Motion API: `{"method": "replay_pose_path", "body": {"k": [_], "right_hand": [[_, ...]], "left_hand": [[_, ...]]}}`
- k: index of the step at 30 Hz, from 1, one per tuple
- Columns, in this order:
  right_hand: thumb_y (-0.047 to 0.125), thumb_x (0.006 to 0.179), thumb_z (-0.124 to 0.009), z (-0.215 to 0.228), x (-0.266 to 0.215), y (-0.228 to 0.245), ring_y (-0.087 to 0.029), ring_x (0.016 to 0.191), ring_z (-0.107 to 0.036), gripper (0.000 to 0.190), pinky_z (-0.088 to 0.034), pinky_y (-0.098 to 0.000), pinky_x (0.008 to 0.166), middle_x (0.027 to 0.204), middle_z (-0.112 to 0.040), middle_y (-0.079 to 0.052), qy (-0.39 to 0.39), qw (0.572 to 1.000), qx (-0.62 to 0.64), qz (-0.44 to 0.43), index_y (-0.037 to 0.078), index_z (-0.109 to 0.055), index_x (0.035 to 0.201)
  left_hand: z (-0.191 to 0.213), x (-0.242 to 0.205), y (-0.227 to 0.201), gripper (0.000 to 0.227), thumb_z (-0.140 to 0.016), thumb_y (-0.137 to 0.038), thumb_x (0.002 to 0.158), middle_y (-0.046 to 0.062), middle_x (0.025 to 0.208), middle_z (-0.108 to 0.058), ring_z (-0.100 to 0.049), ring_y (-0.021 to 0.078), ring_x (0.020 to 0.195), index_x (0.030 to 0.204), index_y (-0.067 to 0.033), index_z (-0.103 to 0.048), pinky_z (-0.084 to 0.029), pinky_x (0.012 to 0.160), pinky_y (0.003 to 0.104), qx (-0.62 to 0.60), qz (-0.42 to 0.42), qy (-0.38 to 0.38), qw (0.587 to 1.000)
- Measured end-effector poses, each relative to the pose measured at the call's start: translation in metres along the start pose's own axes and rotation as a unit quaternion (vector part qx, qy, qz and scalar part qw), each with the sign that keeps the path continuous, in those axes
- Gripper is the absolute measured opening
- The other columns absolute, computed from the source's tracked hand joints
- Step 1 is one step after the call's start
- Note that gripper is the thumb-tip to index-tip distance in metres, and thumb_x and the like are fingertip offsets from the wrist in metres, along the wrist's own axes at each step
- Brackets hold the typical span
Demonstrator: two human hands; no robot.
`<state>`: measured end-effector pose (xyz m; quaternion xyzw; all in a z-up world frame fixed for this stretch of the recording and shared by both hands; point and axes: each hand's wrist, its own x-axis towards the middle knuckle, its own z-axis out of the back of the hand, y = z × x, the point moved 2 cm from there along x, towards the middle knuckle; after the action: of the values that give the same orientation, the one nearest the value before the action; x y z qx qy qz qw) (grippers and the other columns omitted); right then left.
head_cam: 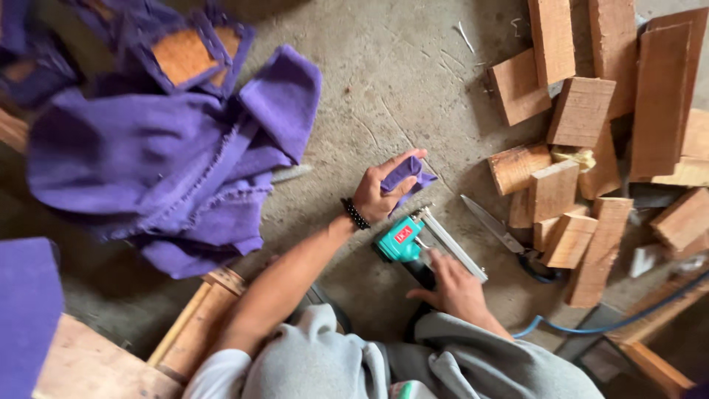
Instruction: The person sits on the floor and uses a pneumatic staple gun to attach purple fabric to small rectangular wooden blocks. They repeatedly fold the fabric edges over the wood and staple them in place, creating a series of fabric-covered blocks.
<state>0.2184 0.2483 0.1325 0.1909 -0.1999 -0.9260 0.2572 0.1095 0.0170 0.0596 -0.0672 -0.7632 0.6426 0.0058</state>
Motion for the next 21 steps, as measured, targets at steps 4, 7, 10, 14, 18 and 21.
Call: {"method": "replay_pose_path", "body": {"k": [4, 7, 10, 14, 18, 21], "right_hand": [[0.033, 0.076, -0.084, -0.018, 0.005, -0.004, -0.039, 0.084, -0.070, 0.096, -0.056, -0.0467, 0.069, 0.101, -0.070, -0.022, 0.177, 0.979, 0.017, -0.105, 0.002, -0.032, 0.152], [0.023, 0.076, -0.080, -0.013, 0.025, 0.008, -0.042, 0.083, -0.069, 0.094, -0.056, -0.0481, 0.069, 0.098, -0.070, -0.026, 0.166, 0.973, 0.061, -0.151, 0.002, -0.031, 0.153], [0.031, 0.083, -0.083, 0.013, 0.032, 0.009, -0.034, 0.067, -0.069, 0.076, -0.055, -0.0447, 0.064, 0.079, -0.072, -0.021, 0.172, 0.953, 0.082, -0.238, 0.008, -0.042, 0.144], [0.022, 0.084, -0.081, 0.046, 0.047, -0.005, -0.018, 0.053, -0.062, 0.027, -0.053, -0.0349, 0.056, 0.063, -0.065, -0.010, 0.061, 0.969, 0.200, -0.130, 0.007, -0.063, 0.097], [0.011, 0.086, -0.077, 0.041, 0.067, -0.018, -0.015, 0.049, -0.058, 0.018, -0.049, -0.0326, 0.051, 0.058, -0.059, -0.004, 0.020, 0.967, 0.245, -0.065, 0.004, -0.064, 0.078], [-0.001, 0.088, -0.064, 0.025, 0.073, -0.027, -0.013, 0.055, -0.059, 0.005, -0.050, -0.0303, 0.050, 0.065, -0.060, -0.003, 0.006, 0.877, 0.457, -0.150, -0.001, -0.059, 0.090]], "left_hand": [[-0.002, -0.001, 0.012, 0.048, -0.062, -0.010, 0.103, 0.013, 0.146, -0.064, -0.062, 0.0162, 0.132, 0.149, -0.0014, -0.052, -0.051, 0.112, 0.032, -0.076, 0.015, 0.002, 0.997], [0.009, 0.002, 0.019, 0.049, -0.061, -0.009, 0.103, 0.014, 0.152, -0.059, -0.057, 0.0170, 0.138, 0.150, -0.0005, -0.050, -0.046, 0.117, 0.033, -0.139, 0.018, -0.002, 0.990], [0.019, -0.003, 0.025, 0.050, -0.060, -0.008, 0.103, 0.014, 0.153, -0.058, -0.056, 0.0173, 0.140, 0.151, -0.0007, -0.048, -0.044, 0.119, 0.033, -0.135, 0.010, 0.010, 0.991], [0.020, -0.001, 0.025, 0.049, -0.060, -0.009, 0.104, 0.013, 0.152, -0.058, -0.055, 0.0178, 0.141, 0.151, -0.0013, -0.048, -0.043, 0.121, 0.034, -0.163, -0.003, 0.018, 0.986], [0.020, 0.000, 0.021, 0.049, -0.060, -0.014, 0.103, 0.012, 0.149, -0.062, -0.061, 0.0176, 0.135, 0.150, -0.0043, -0.052, -0.049, 0.115, 0.034, -0.099, 0.010, 0.018, 0.995], [0.019, 0.000, 0.020, 0.052, -0.062, -0.026, 0.104, 0.010, 0.148, -0.062, -0.064, 0.0165, 0.131, 0.151, -0.0071, -0.050, -0.054, 0.110, 0.032, -0.051, -0.018, 0.034, 0.998]]}}
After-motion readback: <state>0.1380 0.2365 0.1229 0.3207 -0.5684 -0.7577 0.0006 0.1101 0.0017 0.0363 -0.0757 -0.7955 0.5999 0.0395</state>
